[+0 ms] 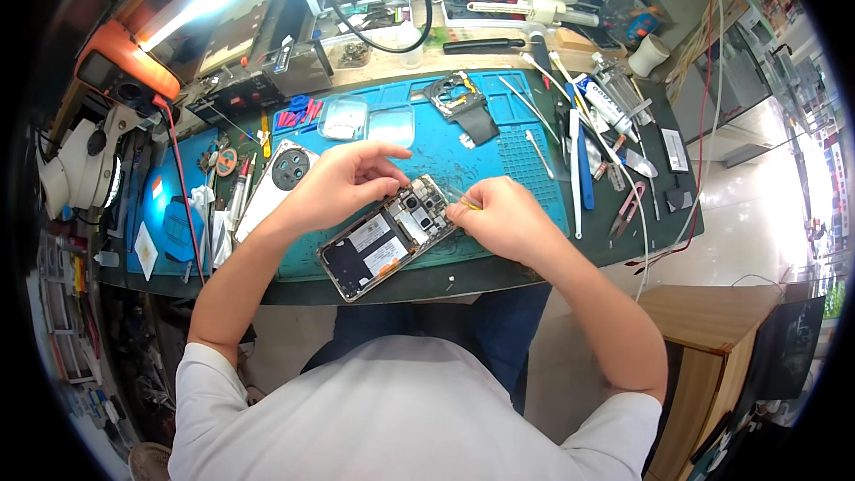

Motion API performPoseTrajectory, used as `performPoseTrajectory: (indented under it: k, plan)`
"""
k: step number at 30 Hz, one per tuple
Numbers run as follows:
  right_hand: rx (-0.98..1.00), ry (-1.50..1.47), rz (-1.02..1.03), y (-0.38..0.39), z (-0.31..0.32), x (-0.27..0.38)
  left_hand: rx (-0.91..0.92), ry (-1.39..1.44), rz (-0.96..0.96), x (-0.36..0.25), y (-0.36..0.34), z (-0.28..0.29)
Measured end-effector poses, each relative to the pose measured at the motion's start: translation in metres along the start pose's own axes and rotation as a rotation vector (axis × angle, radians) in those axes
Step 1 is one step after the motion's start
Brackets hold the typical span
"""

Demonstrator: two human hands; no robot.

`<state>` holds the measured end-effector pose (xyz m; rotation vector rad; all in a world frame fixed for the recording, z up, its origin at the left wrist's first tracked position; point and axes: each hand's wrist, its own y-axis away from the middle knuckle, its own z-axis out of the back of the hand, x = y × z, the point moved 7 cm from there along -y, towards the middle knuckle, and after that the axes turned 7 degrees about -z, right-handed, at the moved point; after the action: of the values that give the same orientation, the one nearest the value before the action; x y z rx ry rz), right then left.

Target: The person disassembles a smartphone on a workbench, using a small screwdriver to remove screws and a plastic pry tool to separate internal components. They remove the camera module and other parts, placing them on the mat, then use a brush to clean a small component.

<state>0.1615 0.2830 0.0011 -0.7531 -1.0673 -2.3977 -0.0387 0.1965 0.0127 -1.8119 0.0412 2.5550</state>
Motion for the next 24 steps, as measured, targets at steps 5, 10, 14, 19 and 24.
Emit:
performPoseTrajectory:
  k: [5, 10, 14, 19, 24]
  plan:
    - [-0.059, 0.033, 0.023, 0.003, 0.002, 0.006, -0.028, -0.047, 0.073, 0.0, -0.01, -0.003]
    - [-0.128, 0.015, 0.043, 0.01, 0.005, 0.007, 0.05, -0.133, 0.139, 0.002, -0.022, 0.001]
    - [-0.124, 0.0, 0.029, 0.01, 0.005, 0.004, 0.125, -0.259, 0.173, -0.006, -0.031, -0.001]
    - [-0.151, 0.088, 0.077, 0.013, 0.006, 0.012, 0.163, -0.32, 0.083, -0.007, -0.034, -0.006]
    - [-0.207, 0.152, 0.156, 0.019, 0.005, 0.019, 0.215, -0.308, 0.121, -0.006, -0.036, -0.009]
